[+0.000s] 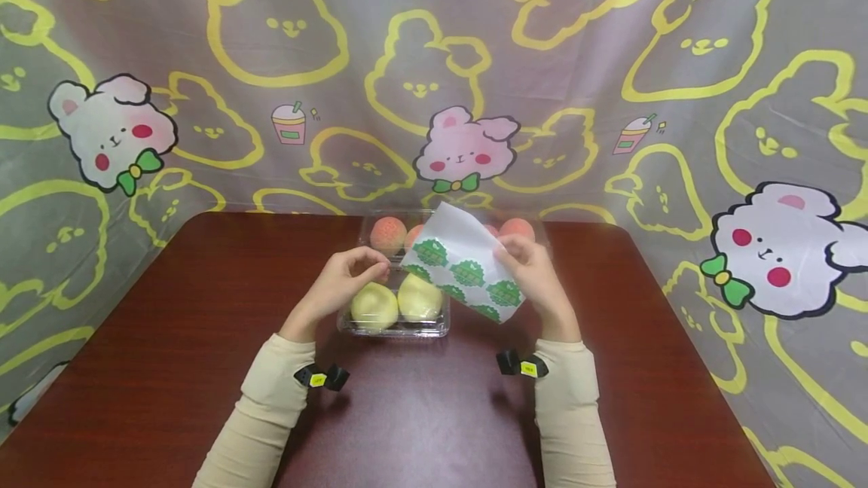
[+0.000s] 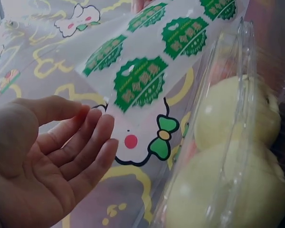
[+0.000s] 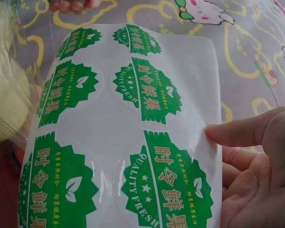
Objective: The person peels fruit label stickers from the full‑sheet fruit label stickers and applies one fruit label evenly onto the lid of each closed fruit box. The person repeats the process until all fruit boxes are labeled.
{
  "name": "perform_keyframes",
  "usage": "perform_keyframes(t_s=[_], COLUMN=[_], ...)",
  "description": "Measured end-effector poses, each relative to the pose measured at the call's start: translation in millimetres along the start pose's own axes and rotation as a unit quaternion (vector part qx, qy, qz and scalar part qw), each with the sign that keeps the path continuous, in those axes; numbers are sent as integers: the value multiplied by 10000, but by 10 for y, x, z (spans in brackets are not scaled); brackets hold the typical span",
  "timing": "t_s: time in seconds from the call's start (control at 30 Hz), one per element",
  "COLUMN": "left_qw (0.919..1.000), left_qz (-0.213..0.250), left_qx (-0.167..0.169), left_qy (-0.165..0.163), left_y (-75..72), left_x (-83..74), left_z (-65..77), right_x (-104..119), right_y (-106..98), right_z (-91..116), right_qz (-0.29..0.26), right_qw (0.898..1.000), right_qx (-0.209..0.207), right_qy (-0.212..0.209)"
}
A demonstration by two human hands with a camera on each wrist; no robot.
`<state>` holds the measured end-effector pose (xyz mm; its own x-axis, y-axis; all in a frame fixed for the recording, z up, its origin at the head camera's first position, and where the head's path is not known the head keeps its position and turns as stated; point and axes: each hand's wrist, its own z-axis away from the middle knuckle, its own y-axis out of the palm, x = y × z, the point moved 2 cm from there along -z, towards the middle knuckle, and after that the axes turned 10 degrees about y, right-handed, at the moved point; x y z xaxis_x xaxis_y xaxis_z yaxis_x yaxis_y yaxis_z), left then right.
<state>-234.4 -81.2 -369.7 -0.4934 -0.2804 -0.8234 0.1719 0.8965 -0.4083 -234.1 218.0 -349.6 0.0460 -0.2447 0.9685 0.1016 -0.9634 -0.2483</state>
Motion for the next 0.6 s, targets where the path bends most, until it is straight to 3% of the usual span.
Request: perform_keyframes(t_s=[0.27, 0.47, 0.6], left_qw=[9950, 9928, 9933], left_qz=[-547, -484, -479], left_qx=[-624, -672, -593], left_qy=[557, 868, 872], left_y=[56, 104, 141], left_x=[-81, -134, -153], left_z=[-13, -3, 6], right_x=[46, 79, 65], right_y=[71, 123, 160], right_z=[51, 84, 86], right_qz=[-13, 9, 151], right_qw=[9999, 9995, 9992], right_qx=[140, 299, 365], right_qy=[-88, -98, -81])
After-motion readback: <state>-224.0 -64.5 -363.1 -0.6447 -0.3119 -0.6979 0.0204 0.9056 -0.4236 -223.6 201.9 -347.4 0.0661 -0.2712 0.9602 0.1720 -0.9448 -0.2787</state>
